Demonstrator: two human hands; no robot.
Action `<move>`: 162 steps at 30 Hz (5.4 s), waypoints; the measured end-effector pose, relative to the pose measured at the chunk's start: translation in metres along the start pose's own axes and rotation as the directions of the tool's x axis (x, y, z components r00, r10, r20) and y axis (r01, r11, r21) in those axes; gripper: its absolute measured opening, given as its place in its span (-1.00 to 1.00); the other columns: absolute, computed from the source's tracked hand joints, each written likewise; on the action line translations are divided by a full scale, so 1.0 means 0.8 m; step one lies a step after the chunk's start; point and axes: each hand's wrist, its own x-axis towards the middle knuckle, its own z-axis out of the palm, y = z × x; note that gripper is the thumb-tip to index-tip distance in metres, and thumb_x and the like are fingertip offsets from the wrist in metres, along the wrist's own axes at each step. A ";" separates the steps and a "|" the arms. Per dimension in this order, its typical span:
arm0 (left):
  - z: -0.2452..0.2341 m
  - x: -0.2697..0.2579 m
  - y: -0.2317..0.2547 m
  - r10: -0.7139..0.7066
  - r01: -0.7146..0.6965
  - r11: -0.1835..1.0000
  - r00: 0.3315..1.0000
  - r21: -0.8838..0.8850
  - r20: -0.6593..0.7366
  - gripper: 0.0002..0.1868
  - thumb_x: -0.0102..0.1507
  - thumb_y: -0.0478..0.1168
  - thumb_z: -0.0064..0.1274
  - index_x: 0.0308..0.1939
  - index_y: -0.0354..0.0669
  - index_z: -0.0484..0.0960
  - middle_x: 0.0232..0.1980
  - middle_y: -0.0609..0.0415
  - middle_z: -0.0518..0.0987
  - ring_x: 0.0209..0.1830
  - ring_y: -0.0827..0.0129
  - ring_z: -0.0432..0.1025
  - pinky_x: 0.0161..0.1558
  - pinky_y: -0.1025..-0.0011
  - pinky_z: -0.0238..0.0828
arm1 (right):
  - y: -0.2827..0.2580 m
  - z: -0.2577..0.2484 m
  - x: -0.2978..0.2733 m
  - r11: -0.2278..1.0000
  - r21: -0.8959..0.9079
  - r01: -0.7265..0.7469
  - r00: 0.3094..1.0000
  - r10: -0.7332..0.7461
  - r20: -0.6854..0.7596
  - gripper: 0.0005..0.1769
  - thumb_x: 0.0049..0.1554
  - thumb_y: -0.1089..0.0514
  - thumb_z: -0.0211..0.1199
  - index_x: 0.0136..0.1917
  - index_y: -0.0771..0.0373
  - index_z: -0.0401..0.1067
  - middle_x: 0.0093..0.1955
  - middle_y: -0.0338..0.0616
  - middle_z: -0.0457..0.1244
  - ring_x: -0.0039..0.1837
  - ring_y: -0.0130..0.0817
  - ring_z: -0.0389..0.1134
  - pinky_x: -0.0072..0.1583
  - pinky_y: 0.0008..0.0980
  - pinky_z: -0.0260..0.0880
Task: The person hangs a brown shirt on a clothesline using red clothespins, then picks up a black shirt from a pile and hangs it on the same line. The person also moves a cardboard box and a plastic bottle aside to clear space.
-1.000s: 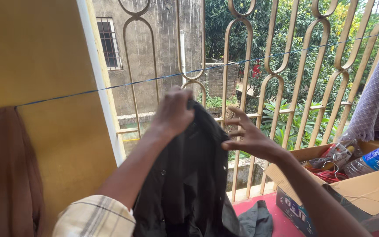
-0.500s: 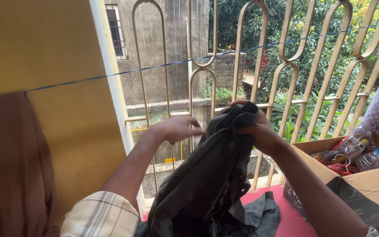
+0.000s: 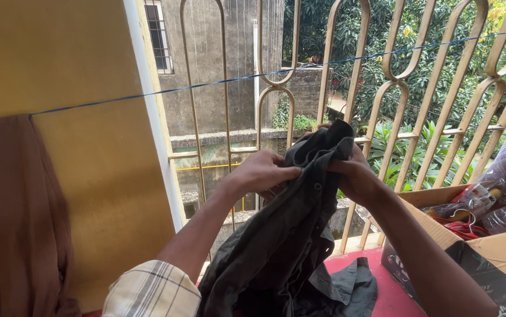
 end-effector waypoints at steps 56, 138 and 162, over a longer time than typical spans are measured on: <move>-0.111 -0.049 0.043 0.309 -0.126 0.628 0.946 0.768 -0.098 -0.70 0.38 -0.18 0.00 0.08 0.36 0.73 0.02 0.18 0.64 0.03 0.31 0.50 0.12 0.31 0.46 | -0.032 -0.053 0.032 0.883 -0.410 -0.229 0.971 0.179 -0.157 -0.57 0.01 0.20 0.45 0.10 0.19 0.33 -0.14 -0.17 0.38 -0.15 -0.44 0.41 -0.12 -0.41 0.46; -0.261 0.087 0.128 0.010 0.032 0.857 0.997 0.515 -0.079 -0.34 0.04 0.31 0.28 -0.01 -0.08 0.77 -0.09 0.04 0.76 -0.14 0.29 0.68 -0.20 0.29 0.66 | -0.033 0.026 0.325 0.567 -0.722 0.396 0.551 -0.776 -0.307 -0.76 0.08 0.21 0.52 -0.11 0.29 0.47 -0.19 -0.21 0.38 -0.15 -0.56 0.39 -0.06 -0.54 0.42; -0.284 0.075 0.135 0.645 0.005 0.703 0.417 0.711 -0.641 -0.80 0.36 -0.10 0.00 -0.08 0.05 0.72 -0.19 -0.14 0.70 -0.12 -0.08 0.60 -0.06 -0.01 0.49 | -0.058 -0.081 0.234 0.306 -0.952 0.006 0.968 0.239 0.083 -0.64 0.18 -0.11 0.23 0.01 0.22 0.53 -0.36 -0.23 0.41 -0.37 -0.54 0.47 -0.28 -0.52 0.52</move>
